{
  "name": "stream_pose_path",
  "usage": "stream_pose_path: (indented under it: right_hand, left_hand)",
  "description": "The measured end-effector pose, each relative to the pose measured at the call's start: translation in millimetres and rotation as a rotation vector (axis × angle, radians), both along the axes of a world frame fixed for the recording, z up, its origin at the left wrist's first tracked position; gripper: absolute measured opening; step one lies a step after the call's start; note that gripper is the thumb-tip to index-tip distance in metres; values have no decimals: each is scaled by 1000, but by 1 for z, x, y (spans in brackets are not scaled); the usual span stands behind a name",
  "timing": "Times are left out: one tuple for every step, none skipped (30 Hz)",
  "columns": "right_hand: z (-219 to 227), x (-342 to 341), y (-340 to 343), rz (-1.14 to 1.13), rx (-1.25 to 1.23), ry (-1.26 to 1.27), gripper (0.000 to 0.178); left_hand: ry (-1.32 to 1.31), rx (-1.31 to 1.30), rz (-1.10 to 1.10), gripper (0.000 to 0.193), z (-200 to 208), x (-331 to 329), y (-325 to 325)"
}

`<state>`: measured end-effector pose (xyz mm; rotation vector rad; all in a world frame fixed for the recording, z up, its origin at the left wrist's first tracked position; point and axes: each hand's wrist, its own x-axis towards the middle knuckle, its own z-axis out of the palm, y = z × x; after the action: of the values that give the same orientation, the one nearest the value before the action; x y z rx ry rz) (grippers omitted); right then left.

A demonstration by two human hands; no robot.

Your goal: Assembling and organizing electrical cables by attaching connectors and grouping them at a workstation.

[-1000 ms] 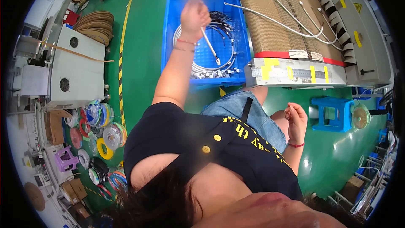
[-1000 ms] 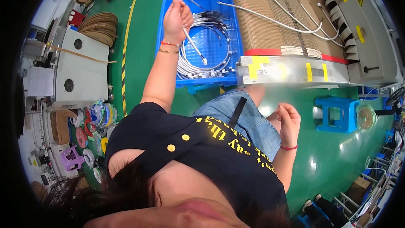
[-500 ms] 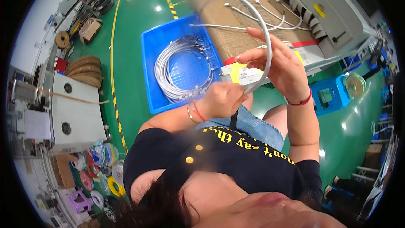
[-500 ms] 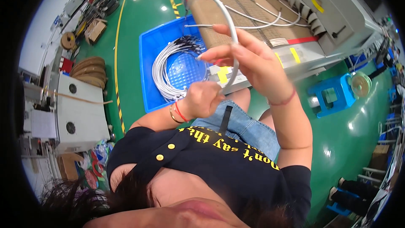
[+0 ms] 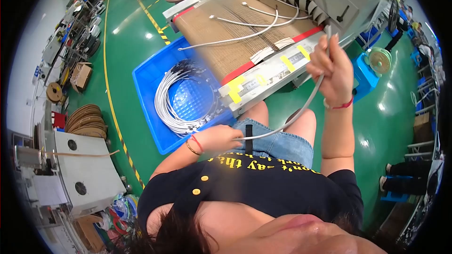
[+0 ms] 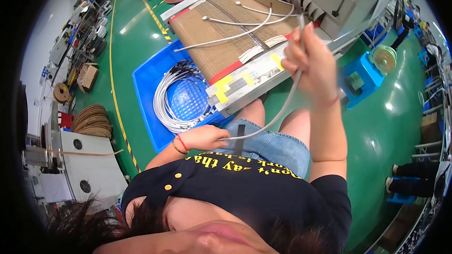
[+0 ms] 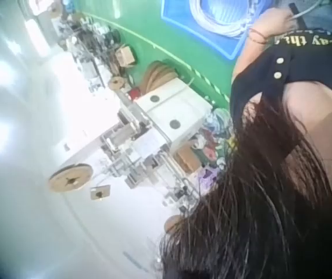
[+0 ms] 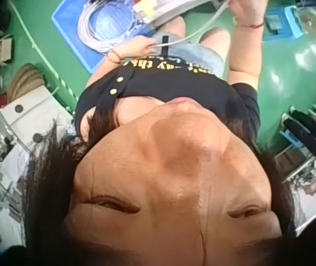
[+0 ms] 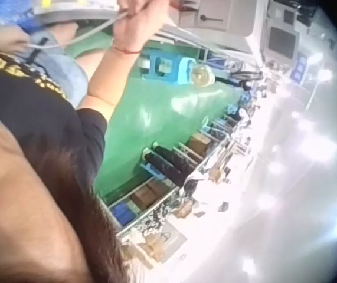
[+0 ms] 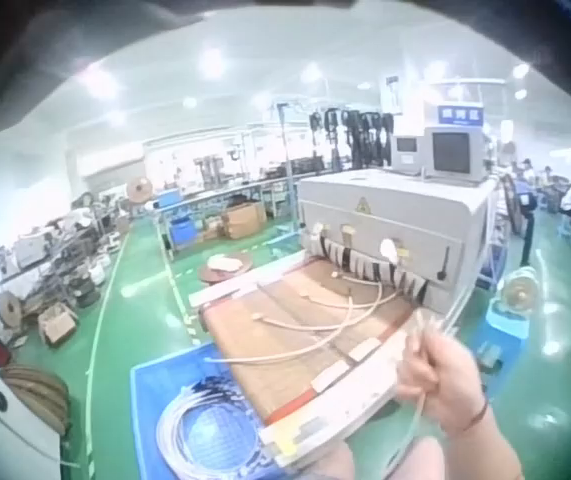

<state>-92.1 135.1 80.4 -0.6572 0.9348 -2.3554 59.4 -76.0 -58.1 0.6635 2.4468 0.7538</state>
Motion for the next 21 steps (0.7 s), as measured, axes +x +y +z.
stream_pose_path:
  right_hand:
    - [-9,11,-3,-42,13,-48,27]
    - [-19,20,-8,-71,10,-27,27]
    - [-29,27,-13,-98,7,-6,26]
    - [-39,33,-16,-83,-26,-16,27]
    - [-47,39,-19,-69,-63,-32,28]
    - [-53,47,-22,-85,-68,-52,28]
    - [-58,54,-25,-95,-75,-74,27]
    - [-66,58,-28,-49,-73,-65,27]
    - [-67,64,-28,-19,-52,-59,26]
    - [-71,67,-29,-30,-43,-84,25]
    - [-75,70,-29,-42,-34,-110,24]
    - [-76,75,-29,-43,-30,-117,24]
    - [-77,80,-29,-84,-31,-148,21]
    - [-78,83,-28,-126,-33,-180,18]
    - [-80,81,-26,-127,-30,-186,18]
    - [-83,78,-20,-251,98,14,15]
    - [-85,73,-15,-373,226,215,12]
    - [-87,64,-8,-445,239,390,10]
    - [-84,59,-3,-450,214,404,11]
    - [-81,57,-3,-467,206,370,13]
    - [-72,57,-2,-485,197,335,15]
  left_hand:
    - [0,3,-10,22,13,-6,1]
    - [70,159,39,25,26,-13,3]
    - [138,317,90,28,36,-19,4]
    - [269,492,180,30,43,-25,10]
    - [395,660,271,32,50,-33,19]
    - [383,659,268,32,57,-41,29]
    - [434,845,316,32,63,-48,38]
    - [490,1034,371,31,66,-52,44]
    - [484,1032,383,31,68,-53,47]
    - [368,1119,372,29,69,-55,51]
    - [250,1204,361,27,72,-57,55]
    - [250,1199,372,22,78,-58,59]
    - [245,1202,375,22,76,-58,61]
    - [119,1233,404,21,74,-57,62]
    - [-7,1262,433,20,72,-57,63]
    - [62,1285,436,19,71,-56,67]
    - [56,1284,438,19,71,-55,67]
    - [111,1219,423,19,71,-54,65]
    - [161,1154,406,19,71,-54,64]
    - [-50,1233,484,19,72,-49,66]
    - [-61,1231,485,19,73,-48,66]
